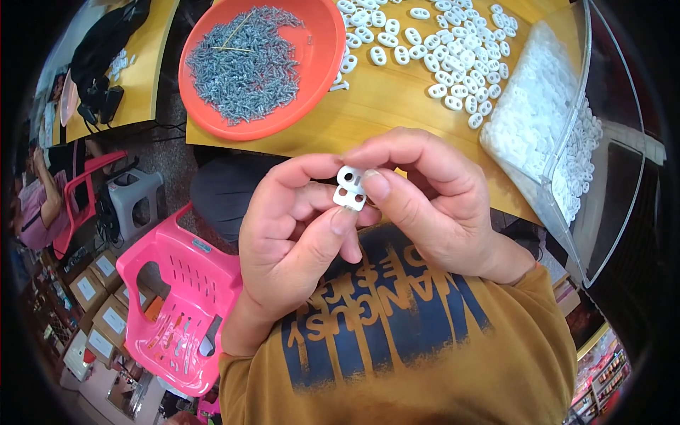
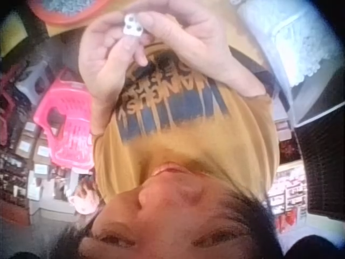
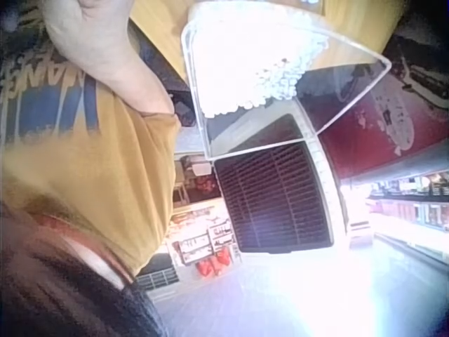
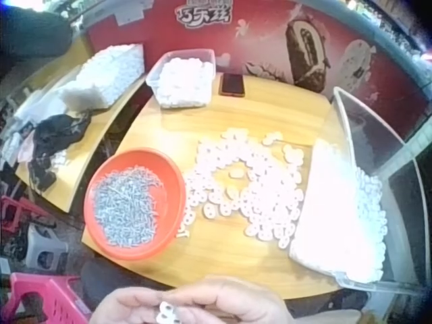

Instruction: Assembling small white plastic clips by manually inserting metal springs.

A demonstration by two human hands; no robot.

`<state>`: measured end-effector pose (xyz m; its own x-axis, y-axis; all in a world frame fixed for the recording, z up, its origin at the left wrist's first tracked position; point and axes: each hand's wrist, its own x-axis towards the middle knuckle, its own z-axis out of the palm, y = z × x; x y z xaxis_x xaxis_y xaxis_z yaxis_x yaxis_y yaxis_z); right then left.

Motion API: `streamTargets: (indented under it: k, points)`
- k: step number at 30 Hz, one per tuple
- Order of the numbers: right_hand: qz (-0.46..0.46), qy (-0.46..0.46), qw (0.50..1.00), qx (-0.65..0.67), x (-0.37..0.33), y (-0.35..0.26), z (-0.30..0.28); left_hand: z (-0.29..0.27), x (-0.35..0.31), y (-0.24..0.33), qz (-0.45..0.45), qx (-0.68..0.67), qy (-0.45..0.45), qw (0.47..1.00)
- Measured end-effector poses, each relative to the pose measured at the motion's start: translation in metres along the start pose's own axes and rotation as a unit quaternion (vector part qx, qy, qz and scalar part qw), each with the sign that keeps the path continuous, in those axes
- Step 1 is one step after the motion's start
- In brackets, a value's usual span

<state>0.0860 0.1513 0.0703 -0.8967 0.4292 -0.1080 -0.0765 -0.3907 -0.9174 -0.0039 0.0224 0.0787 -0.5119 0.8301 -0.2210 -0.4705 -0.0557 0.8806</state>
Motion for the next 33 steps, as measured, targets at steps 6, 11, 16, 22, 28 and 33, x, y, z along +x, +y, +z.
streamTargets:
  k: [6, 11, 16, 22, 28, 33]
  points:
    - [-0.102, -0.047, 0.986, -0.122, 0.004, 0.001, -0.009, 0.001, 0.001, -0.002, -0.002, -0.001, 0.001, 1.000]
    - [-0.145, -0.069, 0.973, -0.165, 0.008, 0.002, -0.017, -0.001, 0.006, -0.002, -0.004, 0.018, -0.008, 1.000]
    - [-0.139, -0.114, 0.965, -0.190, 0.013, 0.000, -0.015, -0.003, 0.000, 0.002, -0.020, 0.018, 0.013, 1.000]
    - [-0.071, -0.025, 0.982, -0.170, -0.003, 0.002, -0.020, 0.000, 0.011, -0.008, -0.044, -0.040, -0.031, 0.998]
    - [-0.043, -0.014, 0.992, -0.121, -0.006, 0.008, -0.013, -0.002, 0.001, -0.012, 0.009, -0.050, -0.019, 0.999]
    - [-0.053, -0.065, 0.987, -0.139, -0.005, 0.013, -0.014, -0.005, -0.005, -0.013, 0.061, -0.058, 0.000, 0.996]
